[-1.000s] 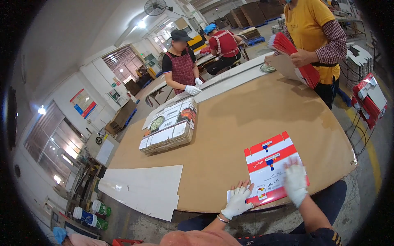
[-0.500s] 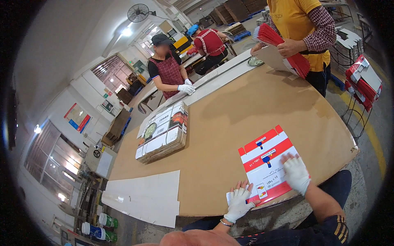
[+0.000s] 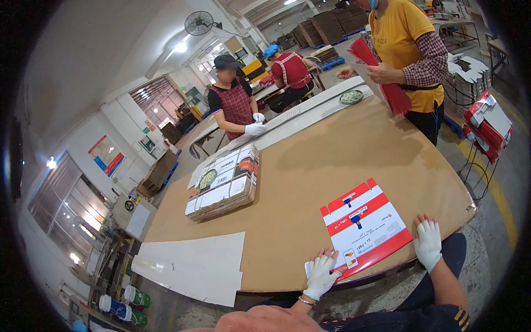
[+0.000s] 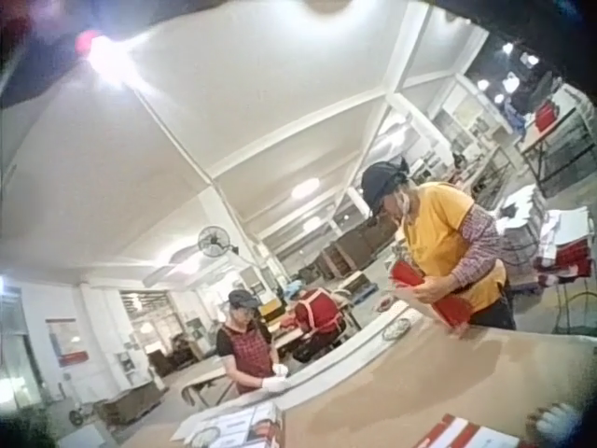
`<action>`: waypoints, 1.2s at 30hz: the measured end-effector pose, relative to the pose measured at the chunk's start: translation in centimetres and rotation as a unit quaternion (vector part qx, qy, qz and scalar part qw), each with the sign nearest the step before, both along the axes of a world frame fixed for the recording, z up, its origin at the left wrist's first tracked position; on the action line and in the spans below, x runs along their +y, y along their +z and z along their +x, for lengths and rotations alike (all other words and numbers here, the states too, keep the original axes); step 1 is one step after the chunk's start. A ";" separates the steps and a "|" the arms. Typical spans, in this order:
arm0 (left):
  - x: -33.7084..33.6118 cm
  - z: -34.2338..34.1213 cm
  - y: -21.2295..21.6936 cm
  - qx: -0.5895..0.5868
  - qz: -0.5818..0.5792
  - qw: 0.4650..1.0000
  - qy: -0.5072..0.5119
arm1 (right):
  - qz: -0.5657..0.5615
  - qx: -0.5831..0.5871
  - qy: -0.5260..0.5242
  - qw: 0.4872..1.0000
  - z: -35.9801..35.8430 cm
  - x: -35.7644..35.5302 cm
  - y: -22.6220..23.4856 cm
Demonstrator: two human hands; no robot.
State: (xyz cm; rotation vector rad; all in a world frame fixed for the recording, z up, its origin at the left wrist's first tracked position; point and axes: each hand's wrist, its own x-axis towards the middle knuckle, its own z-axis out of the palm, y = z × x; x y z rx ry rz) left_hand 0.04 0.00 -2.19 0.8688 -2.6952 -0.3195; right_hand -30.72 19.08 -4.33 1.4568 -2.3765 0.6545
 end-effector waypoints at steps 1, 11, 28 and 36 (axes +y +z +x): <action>0.3 0.0 0.3 -0.004 0.000 1.000 0.014 | 0.002 0.024 -0.001 1.000 0.3 1.1 0.1; 1.6 -0.2 0.7 -0.017 -0.007 0.998 0.059 | -0.113 -0.479 0.232 0.839 12.1 -7.2 8.1; 2.1 1.7 3.1 -0.077 -0.064 0.992 -0.081 | -0.080 -0.114 -0.030 0.990 -3.0 1.9 2.1; 5.9 0.2 6.5 -0.061 0.028 0.998 -0.020 | 0.113 -0.691 0.065 0.711 16.0 6.9 -1.8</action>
